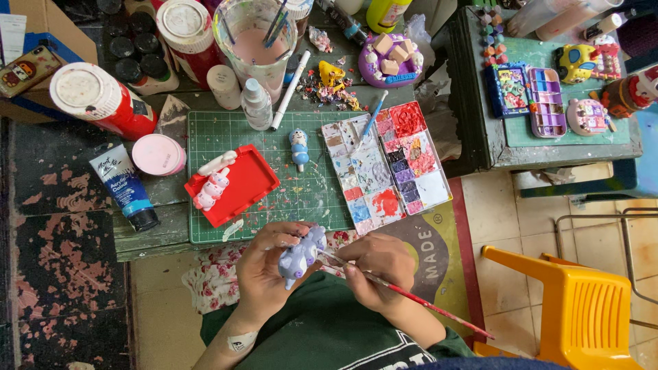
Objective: The person paints a small purple figurine with white paint using a fine brush. They repeatedly dip the brush into a paint palette to reload paint and carefully apply it to the figurine's surface, rotating the object to reach different areas.
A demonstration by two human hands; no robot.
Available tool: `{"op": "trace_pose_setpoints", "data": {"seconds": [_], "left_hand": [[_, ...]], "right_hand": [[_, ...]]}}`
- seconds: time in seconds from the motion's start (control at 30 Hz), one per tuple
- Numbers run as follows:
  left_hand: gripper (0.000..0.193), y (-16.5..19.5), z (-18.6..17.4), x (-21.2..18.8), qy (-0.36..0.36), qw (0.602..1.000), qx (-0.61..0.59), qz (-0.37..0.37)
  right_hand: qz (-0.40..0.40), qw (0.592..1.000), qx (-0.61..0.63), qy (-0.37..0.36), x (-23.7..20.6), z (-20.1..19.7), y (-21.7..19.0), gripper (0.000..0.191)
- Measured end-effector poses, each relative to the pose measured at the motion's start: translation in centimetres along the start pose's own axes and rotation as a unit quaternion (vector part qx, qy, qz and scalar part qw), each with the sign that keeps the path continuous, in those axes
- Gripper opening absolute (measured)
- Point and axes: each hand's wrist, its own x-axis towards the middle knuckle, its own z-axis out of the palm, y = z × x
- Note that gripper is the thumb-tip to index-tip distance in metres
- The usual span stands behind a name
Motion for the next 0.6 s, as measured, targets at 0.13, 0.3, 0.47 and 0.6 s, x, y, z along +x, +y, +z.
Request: {"op": "trace_pose_setpoints", "data": {"seconds": [0.13, 0.3, 0.47, 0.6], "left_hand": [[0.054, 0.02, 0.17, 0.04, -0.001, 1.0, -0.019, 0.0], [0.054, -0.06, 0.11, 0.05, 0.002, 1.0, -0.003, 0.011], [0.054, -0.1, 0.11, -0.04, 0.001, 1.0, -0.015, 0.0], [0.054, -0.1, 0.01, -0.05, -0.001, 1.0, -0.011, 0.005]], "right_hand": [[0.003, 1.0, -0.003, -0.024, -0.04, -0.08, -0.04, 0.018], [-0.006, 1.0, 0.016, -0.007, -0.06, 0.1, 0.17, 0.017], [0.002, 1.0, -0.004, -0.01, -0.29, -0.01, 0.18, 0.019], [0.008, 1.0, 0.001, -0.017, -0.49, 0.08, 0.27, 0.019]]}}
